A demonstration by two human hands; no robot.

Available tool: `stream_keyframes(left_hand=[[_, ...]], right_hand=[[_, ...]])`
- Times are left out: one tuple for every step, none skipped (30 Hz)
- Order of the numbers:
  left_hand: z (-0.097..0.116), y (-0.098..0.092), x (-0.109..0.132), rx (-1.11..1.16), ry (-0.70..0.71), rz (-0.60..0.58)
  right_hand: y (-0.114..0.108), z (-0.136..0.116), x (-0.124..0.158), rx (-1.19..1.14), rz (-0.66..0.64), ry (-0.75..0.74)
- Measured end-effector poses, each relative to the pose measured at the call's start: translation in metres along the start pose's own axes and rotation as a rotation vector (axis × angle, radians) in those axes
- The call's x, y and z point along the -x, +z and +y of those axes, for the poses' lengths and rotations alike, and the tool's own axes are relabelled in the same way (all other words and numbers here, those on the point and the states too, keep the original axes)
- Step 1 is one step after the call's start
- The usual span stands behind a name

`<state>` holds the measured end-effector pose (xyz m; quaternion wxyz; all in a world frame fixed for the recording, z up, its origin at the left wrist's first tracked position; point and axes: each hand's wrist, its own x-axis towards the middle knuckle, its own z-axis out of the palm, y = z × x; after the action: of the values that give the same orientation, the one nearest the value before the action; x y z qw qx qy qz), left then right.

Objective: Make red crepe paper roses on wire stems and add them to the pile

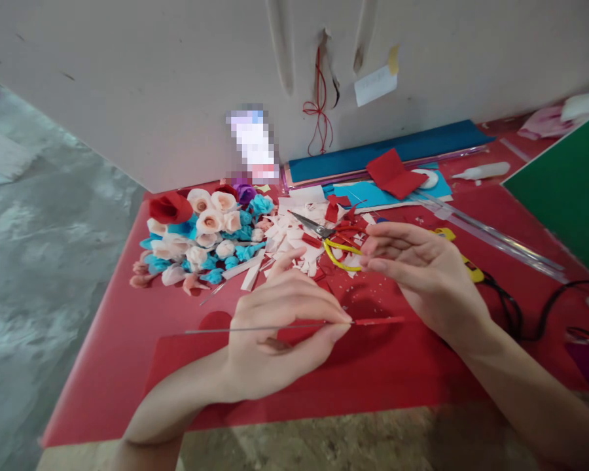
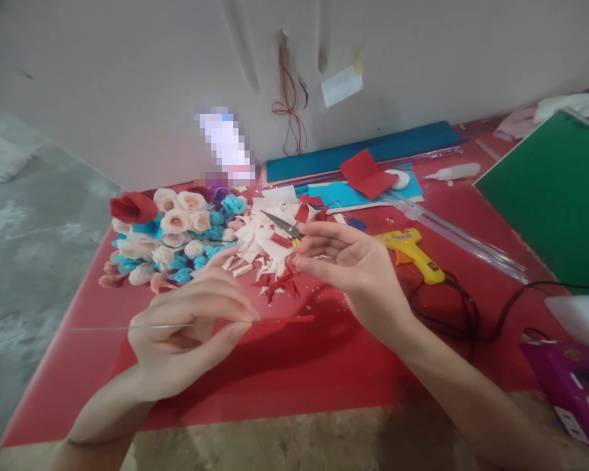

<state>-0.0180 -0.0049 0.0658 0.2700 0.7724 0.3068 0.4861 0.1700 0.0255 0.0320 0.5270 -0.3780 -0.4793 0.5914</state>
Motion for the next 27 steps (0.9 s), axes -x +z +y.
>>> stream_keyframes(left_hand=[[0.0,-0.0002,0.0,-0.006,-0.003,-0.003],[0.0001,-0.0003,-0.0001,-0.008,-0.002,-0.003],[0.0001,-0.0004,-0.0001,-0.009,-0.001,-0.001],[0.0001,-0.0005,-0.0001,-0.01,0.0,0.0],[0.0002,-0.0005,-0.0001,-0.011,0.0,0.0],[0.0002,-0.0004,0.0,-0.01,0.002,-0.001],[0.0002,-0.0004,0.0002,-0.009,0.002,-0.002],[0.0001,-0.0003,0.0003,-0.009,-0.001,-0.003],[0.0,-0.0003,0.0005,-0.006,-0.005,-0.007],[-0.0001,-0.0002,0.0007,0.001,-0.007,-0.008],[-0.0003,-0.0001,0.0009,0.01,-0.007,-0.008],[-0.0004,-0.0001,0.001,0.019,-0.006,-0.008],[-0.0006,0.0,0.0011,0.027,-0.004,-0.005],[-0.0008,0.0,0.0011,0.033,-0.001,-0.002],[-0.0009,0.0,0.001,0.037,0.001,0.0],[-0.0011,0.0,0.0009,0.038,-0.001,0.001],[-0.0011,-0.0001,0.0007,0.037,-0.002,0.0],[-0.0011,-0.0001,0.0005,0.037,-0.001,-0.002],[-0.0011,-0.0002,0.0003,0.035,0.0,-0.002],[-0.001,-0.0002,0.0,0.033,0.0,-0.002],[-0.0009,-0.0003,-0.0001,0.033,0.003,-0.001],[-0.0007,-0.0003,-0.0002,0.031,0.004,-0.001],[-0.0005,-0.0004,-0.0001,0.03,0.005,-0.001],[-0.0003,-0.0004,0.0,0.027,0.002,-0.004],[-0.0001,-0.0005,0.0003,0.025,0.002,-0.008],[0.0,-0.0006,0.0007,0.023,0.002,-0.012],[0.0001,-0.0007,0.001,0.021,0.0,-0.014]], right_hand=[[-0.0003,0.0003,-0.0001,0.011,0.012,-0.006],[-0.0008,0.0007,0.0,0.018,0.021,-0.009],[-0.0013,0.0011,0.0003,0.02,0.026,-0.007],[-0.0018,0.0015,0.0006,0.019,0.028,-0.002],[-0.0022,0.0018,0.001,0.018,0.029,0.004],[-0.0025,0.0021,0.0014,0.017,0.03,0.012],[-0.0026,0.0022,0.0017,0.015,0.033,0.019],[-0.0026,0.0022,0.0019,0.011,0.037,0.026],[-0.0024,0.0021,0.0021,0.007,0.04,0.033],[-0.0022,0.0019,0.0021,0.003,0.041,0.038],[-0.0018,0.0016,0.0022,-0.002,0.039,0.041],[-0.0015,0.0013,0.0022,-0.004,0.037,0.045],[-0.0011,0.001,0.0023,-0.003,0.035,0.048],[-0.0009,0.0008,0.0024,-0.002,0.034,0.049],[-0.0007,0.0005,0.0025,-0.002,0.032,0.051],[-0.0006,0.0004,0.0026,-0.003,0.03,0.054],[-0.0006,0.0003,0.0027,-0.007,0.023,0.057],[-0.0006,0.0003,0.0026,-0.015,0.018,0.059],[-0.0006,0.0005,0.0024,-0.025,0.013,0.062],[-0.0006,0.0008,0.0021,-0.037,0.01,0.068],[-0.0005,0.0011,0.0016,-0.048,0.008,0.075],[-0.0003,0.0015,0.001,-0.058,0.011,0.081],[0.0,0.0018,0.0003,-0.068,0.013,0.085],[0.0003,0.0021,-0.0005,-0.079,0.012,0.085],[0.0007,0.0023,-0.0012,-0.091,0.009,0.084],[0.001,0.0023,-0.0018,-0.104,0.006,0.081],[0.0013,0.0022,-0.0023,-0.119,0.0,0.078]])
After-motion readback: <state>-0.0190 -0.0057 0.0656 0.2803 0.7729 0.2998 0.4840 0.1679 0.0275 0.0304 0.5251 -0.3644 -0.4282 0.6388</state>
